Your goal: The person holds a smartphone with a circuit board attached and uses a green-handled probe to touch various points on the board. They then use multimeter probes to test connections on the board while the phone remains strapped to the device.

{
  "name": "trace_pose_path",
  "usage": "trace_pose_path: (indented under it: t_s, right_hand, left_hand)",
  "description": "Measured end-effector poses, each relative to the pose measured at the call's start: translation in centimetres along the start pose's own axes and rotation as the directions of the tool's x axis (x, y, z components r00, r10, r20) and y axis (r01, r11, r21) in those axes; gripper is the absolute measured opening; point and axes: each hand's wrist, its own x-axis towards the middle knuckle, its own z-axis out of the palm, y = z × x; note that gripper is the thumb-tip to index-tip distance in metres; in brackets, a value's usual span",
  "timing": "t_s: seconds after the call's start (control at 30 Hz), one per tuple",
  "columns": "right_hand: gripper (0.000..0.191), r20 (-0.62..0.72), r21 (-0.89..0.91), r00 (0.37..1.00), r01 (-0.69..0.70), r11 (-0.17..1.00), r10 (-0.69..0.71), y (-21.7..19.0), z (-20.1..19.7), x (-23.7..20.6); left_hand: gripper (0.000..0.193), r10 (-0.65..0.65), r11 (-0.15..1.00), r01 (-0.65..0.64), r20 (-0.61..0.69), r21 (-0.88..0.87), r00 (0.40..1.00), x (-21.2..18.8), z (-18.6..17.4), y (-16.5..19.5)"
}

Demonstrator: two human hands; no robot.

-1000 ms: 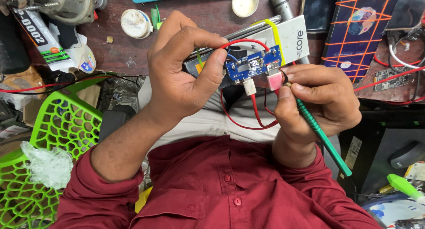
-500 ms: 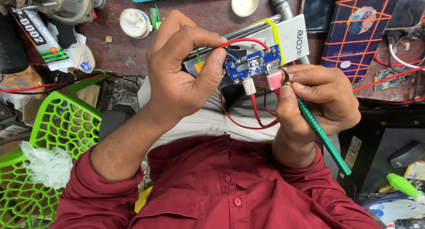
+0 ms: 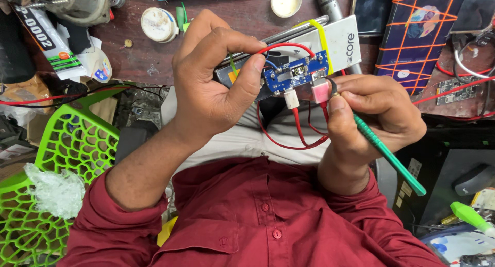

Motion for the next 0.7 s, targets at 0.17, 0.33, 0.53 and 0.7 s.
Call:
trace_pose_path:
  t_s: [0.17,0.33,0.53,0.7]
  right_hand:
    - [0.018,-0.039,0.023,0.999,-0.028,0.999,0.029,-0.14,0.43,0.01]
    - [0.019,-0.010,0.013,1.000,0.012,1.000,-0.012,-0.30,0.49,0.20]
    - [0.019,0.002,0.007,1.000,0.023,1.000,-0.023,-0.24,0.34,0.21]
    - [0.019,0.006,-0.011,1.000,0.030,0.999,-0.030,-0.29,0.42,0.10]
  left_hand:
    - [0.008,0.000,1.000,0.000,-0.002,0.008,1.000,0.00,0.03,0.01]
    - [0.009,0.007,1.000,-0.007,0.001,0.002,1.000,0.02,0.02,-0.01]
    - [0.009,0.005,1.000,-0.005,0.004,-0.006,1.000,-0.05,0.02,-0.08]
    - [0.007,0.005,1.000,-0.005,0.005,0.001,1.000,-0.13,0.02,-0.13]
